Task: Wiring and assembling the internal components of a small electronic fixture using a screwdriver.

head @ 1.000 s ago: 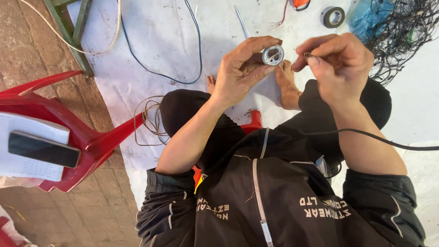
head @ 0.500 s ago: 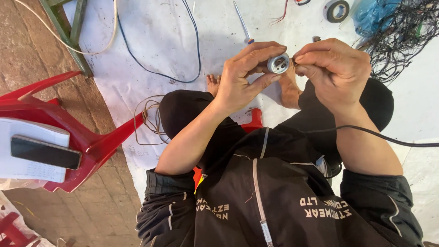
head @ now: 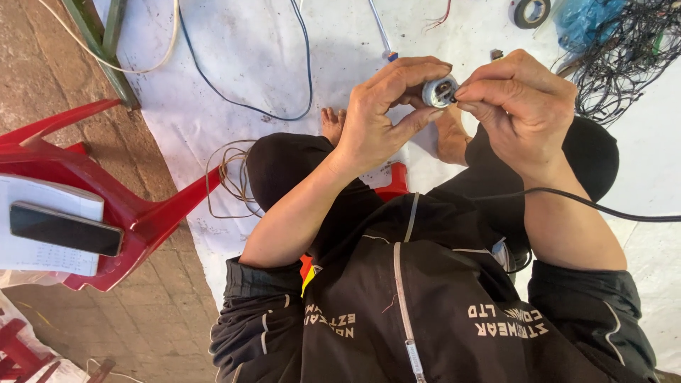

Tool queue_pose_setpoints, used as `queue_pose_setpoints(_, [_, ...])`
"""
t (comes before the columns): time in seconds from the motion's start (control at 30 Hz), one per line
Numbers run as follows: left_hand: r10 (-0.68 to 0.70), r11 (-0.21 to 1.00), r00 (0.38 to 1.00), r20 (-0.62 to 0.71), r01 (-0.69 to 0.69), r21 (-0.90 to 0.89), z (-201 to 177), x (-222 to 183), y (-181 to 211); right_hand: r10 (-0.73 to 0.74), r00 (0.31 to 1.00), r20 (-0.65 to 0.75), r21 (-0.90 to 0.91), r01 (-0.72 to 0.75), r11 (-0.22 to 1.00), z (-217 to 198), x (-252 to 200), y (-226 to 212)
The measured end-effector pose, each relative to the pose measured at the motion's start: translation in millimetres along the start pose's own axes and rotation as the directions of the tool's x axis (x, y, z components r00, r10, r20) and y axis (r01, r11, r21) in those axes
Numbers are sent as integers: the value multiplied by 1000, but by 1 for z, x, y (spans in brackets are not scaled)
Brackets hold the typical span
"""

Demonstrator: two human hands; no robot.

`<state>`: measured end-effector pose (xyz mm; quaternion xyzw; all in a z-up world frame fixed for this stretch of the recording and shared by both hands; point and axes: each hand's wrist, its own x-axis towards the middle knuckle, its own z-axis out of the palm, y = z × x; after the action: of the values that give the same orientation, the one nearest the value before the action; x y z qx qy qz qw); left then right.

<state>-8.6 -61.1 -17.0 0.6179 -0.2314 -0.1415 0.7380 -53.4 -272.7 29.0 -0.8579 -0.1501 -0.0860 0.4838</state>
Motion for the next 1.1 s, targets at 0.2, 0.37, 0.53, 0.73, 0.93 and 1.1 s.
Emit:
queue_pose_setpoints(0.2, [-3,1000,1000,-13,3,-21,1,0,-3,16,998,-54,84,-11,996,0,-5,8])
queue_pose_setpoints(0.37, [12,1000,1000,-2,-12,-18,-1,-1,-5,-18,999,-46,67,21,998,0,-4,10])
queue_pose_setpoints(0.53, [3,1000,1000,-2,-3,-30,0,0,-4,-22,1000,-22,25,23,999,3,0,3])
queue_pose_setpoints(0.73, [-6,999,1000,1,6,-39,1,0,-1,-98,995,-18,-57,97,994,5,2,1])
queue_pose_setpoints(0.93, [-18,1000,1000,-1,18,-12,0,-1,-3,-111,994,-13,-53,110,993,5,0,2])
queue_pose_setpoints(1.1, [-26,1000,1000,6,26,-7,-1,0,1,-110,993,-31,-48,109,993,5,-1,1])
